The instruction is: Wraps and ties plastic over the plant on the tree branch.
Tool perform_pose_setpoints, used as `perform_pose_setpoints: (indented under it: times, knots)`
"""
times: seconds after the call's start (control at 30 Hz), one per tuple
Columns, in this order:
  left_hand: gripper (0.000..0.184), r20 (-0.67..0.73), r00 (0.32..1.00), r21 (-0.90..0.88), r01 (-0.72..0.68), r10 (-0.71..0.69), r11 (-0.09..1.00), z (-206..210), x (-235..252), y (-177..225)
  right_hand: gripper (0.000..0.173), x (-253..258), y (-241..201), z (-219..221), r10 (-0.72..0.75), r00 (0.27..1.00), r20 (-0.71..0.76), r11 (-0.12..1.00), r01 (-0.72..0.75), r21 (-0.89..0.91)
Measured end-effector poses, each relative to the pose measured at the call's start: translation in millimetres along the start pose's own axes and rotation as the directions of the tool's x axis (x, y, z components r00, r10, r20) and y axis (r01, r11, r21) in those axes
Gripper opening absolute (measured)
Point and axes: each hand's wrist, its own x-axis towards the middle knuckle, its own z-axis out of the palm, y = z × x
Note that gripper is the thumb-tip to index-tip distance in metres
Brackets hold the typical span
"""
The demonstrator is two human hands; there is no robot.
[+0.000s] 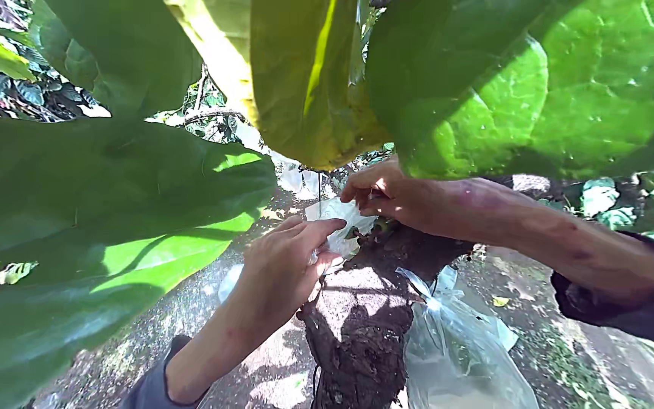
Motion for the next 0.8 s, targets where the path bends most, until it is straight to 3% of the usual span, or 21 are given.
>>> perform_pose_setpoints:
  times: [0.1, 0.33, 0.4, 0.53, 0.7, 0.8]
  knots:
    - [0.03, 0.027, 0.999, -0.028, 0.038, -0.037, 0.999, 1, 4, 1, 0.029, 8, 2, -12, 0.005, 0.994, 0.11, 0.997, -0.013, 0.072]
    - [0.029, 0.025, 0.993, -0.059, 0.116, -0.115, 0.991, 3, 2, -2, 0.044, -5, -4, -26, 0.035, 0.993, 0.111, 0.982, -0.055, 0.181]
    - [0.02, -0.007, 0.997, -0.009, 0.075, -0.075, 0.997, 3, -1, -2, 0.04, -11, -8, -31, 0.041, 0.995, 0.091, 0.992, -0.052, 0.117]
    - [0.021, -0.054, 0.999, 0.102, 0.013, -0.008, 0.995, -2, -7, 5, 0.006, -14, 3, -27, -0.014, 0.999, 0.038, 1.0, 0.014, -0.01]
    - [0.026, -0.068, 0.997, -0.012, 0.023, -0.024, 1.0, -13, -3, 9, 0.024, -10, -1, -23, -0.041, 0.998, -0.041, 0.995, 0.044, 0.085]
    - [0.029, -0.036, 0.995, -0.103, 0.085, -0.089, 0.991, -12, 5, 0, 0.02, -8, -2, -12, -0.123, 0.99, -0.072, 0.961, 0.137, 0.24]
